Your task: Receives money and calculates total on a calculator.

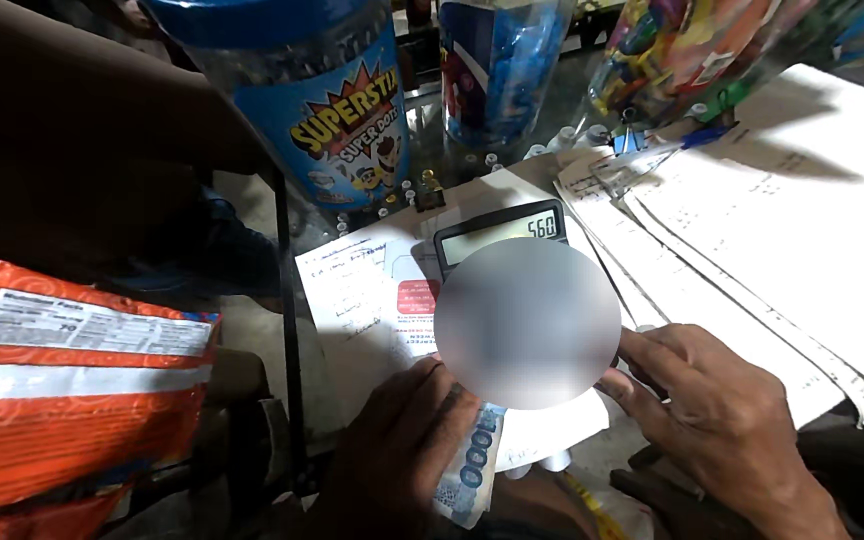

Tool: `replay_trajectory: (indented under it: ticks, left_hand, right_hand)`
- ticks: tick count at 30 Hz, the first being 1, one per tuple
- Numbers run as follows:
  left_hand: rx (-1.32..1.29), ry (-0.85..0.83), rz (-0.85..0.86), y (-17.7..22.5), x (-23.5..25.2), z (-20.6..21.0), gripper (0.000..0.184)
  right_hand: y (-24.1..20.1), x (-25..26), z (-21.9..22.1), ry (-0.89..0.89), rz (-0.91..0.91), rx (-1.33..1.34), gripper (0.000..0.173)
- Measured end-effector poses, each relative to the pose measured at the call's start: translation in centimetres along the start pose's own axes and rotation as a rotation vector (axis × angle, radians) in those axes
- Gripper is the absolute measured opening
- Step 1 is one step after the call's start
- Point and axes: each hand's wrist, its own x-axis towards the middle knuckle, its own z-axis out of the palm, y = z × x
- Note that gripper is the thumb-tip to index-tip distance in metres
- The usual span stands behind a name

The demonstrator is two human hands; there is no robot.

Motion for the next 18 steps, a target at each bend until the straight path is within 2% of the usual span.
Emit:
replay_trajectory:
  ticks: [11,18]
  left_hand:
    - [0.01,-0.002,-0.006,0.19,0.07,0.13,0.033]
    - [-0.011,0.055,-0.025,0.4,0.07,0.45,0.03]
  right_hand:
    - [0.1,-0.07,0.02,0.007,-0.005,-0.003,0.046]
    - [-0.02,-0.01,0.02,0.016,-0.005,-0.035,0.043]
